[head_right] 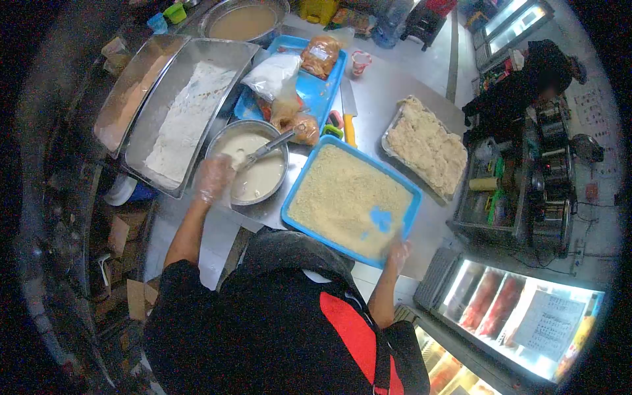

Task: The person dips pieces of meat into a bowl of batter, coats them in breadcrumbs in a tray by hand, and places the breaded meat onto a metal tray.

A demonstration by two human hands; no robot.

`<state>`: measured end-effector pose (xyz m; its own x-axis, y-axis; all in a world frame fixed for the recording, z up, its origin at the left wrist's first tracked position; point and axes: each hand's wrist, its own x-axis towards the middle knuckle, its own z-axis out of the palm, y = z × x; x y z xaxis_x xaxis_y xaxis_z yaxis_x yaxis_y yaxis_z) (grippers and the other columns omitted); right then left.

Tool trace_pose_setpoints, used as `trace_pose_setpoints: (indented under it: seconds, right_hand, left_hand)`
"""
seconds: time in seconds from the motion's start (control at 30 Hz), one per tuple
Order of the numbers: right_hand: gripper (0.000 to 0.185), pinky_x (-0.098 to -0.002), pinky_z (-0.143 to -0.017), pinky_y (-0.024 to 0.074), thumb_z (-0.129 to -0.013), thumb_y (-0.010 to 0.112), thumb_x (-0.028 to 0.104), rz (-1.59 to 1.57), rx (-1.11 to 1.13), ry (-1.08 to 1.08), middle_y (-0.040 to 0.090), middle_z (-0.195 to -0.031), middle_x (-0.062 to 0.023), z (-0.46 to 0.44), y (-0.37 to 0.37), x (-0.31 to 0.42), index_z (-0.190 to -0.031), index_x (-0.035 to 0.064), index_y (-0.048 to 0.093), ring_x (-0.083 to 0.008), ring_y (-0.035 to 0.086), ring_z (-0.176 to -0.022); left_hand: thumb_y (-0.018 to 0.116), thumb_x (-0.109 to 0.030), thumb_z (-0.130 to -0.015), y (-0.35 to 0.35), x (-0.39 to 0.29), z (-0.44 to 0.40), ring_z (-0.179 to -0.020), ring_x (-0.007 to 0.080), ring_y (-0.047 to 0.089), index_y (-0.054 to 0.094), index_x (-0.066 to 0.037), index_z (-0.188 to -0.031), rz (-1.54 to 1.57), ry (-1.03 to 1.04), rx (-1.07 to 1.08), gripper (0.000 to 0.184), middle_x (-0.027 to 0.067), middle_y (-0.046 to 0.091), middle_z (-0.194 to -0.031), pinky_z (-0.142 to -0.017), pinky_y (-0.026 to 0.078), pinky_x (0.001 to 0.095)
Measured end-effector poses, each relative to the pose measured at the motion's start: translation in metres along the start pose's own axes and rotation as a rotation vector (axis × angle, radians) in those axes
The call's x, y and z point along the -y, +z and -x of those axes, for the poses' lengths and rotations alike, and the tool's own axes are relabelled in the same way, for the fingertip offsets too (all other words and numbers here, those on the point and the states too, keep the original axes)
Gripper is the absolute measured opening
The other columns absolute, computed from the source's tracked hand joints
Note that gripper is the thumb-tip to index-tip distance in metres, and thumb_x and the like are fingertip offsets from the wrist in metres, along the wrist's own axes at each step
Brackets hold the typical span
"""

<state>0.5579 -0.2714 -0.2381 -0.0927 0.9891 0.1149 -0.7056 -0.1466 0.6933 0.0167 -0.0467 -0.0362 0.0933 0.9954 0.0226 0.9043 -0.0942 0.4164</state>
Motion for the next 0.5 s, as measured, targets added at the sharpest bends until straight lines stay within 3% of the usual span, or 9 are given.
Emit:
trace_pose_setpoints:
  seconds: [0.1,0.13,0.2,0.33,0.4,0.43,0.5]
  right_hand:
    - [0.047,-0.0266,-0.064,0.0420,-0.086,0.046,0.018,-0.939,0.084,-0.109,0.054,-0.080,-0.0064,0.008,-0.012,0.011,-0.129,0.0083,0.032,-0.0084,0.051,-0.071]
    - [0.045,-0.0281,-0.068,0.0426,-0.086,0.046,0.017,-1.199,0.116,-0.035,0.054,-0.081,-0.0061,0.015,-0.015,0.024,-0.128,0.0089,0.033,-0.0093,0.052,-0.073]
    - [0.040,-0.0316,-0.075,0.0414,-0.086,0.046,0.016,-1.169,0.157,0.088,0.055,-0.085,-0.0046,0.023,-0.019,0.046,-0.125,0.0102,0.037,-0.0112,0.051,-0.076]
    - [0.028,-0.0396,-0.092,0.0340,-0.087,0.046,0.013,-0.024,0.128,0.236,0.057,-0.091,0.0002,0.024,-0.023,0.077,-0.115,0.0128,0.045,-0.0149,0.051,-0.084]
    - [0.023,-0.0401,-0.092,0.0357,-0.087,0.046,0.013,0.017,0.119,0.194,0.057,-0.088,0.0004,0.029,-0.029,0.097,-0.110,0.0124,0.048,-0.0151,0.050,-0.083]
    - [0.020,-0.0385,-0.088,0.0394,-0.087,0.045,0.014,-0.227,0.124,0.114,0.056,-0.084,-0.0007,0.037,-0.035,0.103,-0.107,0.0114,0.049,-0.0143,0.050,-0.081]
    - [0.018,-0.0349,-0.082,0.0446,-0.089,0.043,0.015,-0.195,0.088,0.026,0.054,-0.079,-0.0022,0.042,-0.034,0.104,-0.104,0.0093,0.049,-0.0124,0.050,-0.076]
  left_hand:
    - [0.059,-0.019,-0.068,0.027,-0.002,0.012,-0.069,0.0373,0.058,0.062,-0.003,-0.072,0.041,-0.038,0.041,0.017,0.0203,0.059,-0.072,-0.062,0.046,0.0444]
    - [0.057,-0.019,-0.070,0.035,0.005,0.013,-0.070,0.0366,0.058,0.060,-0.005,-0.080,0.043,-0.019,0.063,0.017,0.0197,0.059,-0.073,-0.063,0.046,0.0450]
    - [0.052,-0.018,-0.074,0.036,0.009,0.013,-0.072,0.0352,0.059,0.057,-0.011,-0.098,0.047,0.012,0.110,0.025,0.0186,0.060,-0.074,-0.064,0.046,0.0461]
    - [0.056,-0.021,-0.072,0.015,0.004,0.010,-0.070,0.0351,0.059,0.060,-0.008,-0.088,-0.060,-0.058,0.067,0.021,0.0187,0.059,-0.073,-0.063,0.047,0.0449]
    - [0.057,-0.021,-0.071,0.017,0.025,0.003,-0.069,0.0351,0.059,0.061,-0.007,-0.085,-0.093,-0.025,-0.020,0.020,0.0184,0.059,-0.071,-0.062,0.047,0.0437]
    - [0.058,-0.018,-0.071,0.016,0.028,-0.002,-0.066,0.0350,0.058,0.060,-0.005,-0.082,-0.068,0.030,-0.098,0.017,0.0183,0.058,-0.069,-0.060,0.047,0.0429]
    - [0.059,-0.016,-0.071,0.002,0.029,-0.008,-0.064,0.0352,0.058,0.059,-0.005,-0.081,-0.015,0.035,-0.151,0.015,0.0185,0.058,-0.069,-0.059,0.047,0.0436]
